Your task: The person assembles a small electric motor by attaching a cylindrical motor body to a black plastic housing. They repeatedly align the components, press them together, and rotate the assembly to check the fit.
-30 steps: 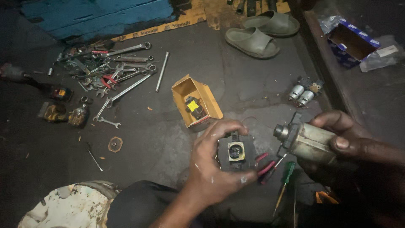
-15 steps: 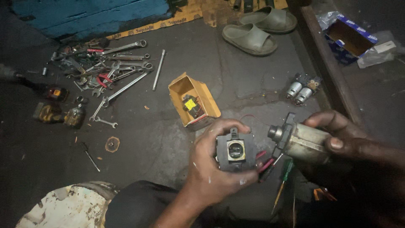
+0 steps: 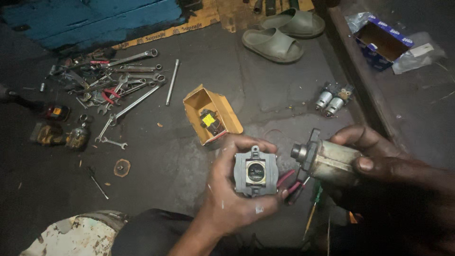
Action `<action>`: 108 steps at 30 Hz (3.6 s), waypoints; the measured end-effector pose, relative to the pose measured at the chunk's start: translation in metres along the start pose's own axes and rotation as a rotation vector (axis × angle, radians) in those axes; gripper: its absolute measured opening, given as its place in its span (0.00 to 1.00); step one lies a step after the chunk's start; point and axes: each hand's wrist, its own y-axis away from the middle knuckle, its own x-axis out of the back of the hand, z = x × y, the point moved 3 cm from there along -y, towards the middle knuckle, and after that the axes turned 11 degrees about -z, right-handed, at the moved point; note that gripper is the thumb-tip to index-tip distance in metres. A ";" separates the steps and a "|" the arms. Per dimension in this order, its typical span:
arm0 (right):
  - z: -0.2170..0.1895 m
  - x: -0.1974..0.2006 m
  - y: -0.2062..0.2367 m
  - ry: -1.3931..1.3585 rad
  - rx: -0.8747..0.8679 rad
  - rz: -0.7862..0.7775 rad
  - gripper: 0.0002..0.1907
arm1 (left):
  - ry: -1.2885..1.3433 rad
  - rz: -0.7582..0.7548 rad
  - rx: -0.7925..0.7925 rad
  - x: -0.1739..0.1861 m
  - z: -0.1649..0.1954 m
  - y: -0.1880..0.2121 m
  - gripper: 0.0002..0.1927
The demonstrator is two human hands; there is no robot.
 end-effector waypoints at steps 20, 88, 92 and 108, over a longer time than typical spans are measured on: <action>-0.005 -0.025 0.000 0.087 0.077 0.058 0.30 | -0.747 0.108 -0.168 -0.004 0.012 0.000 0.36; 0.018 -0.071 -0.025 0.530 0.065 -0.026 0.12 | -1.194 -0.025 0.112 -0.015 -0.006 0.019 0.40; 0.021 -0.075 -0.026 0.496 -0.003 0.066 0.11 | -1.190 -0.019 0.147 -0.015 -0.009 0.019 0.41; 0.014 -0.084 -0.033 0.405 0.099 0.015 0.19 | -1.020 -0.069 0.214 -0.011 -0.003 0.009 0.44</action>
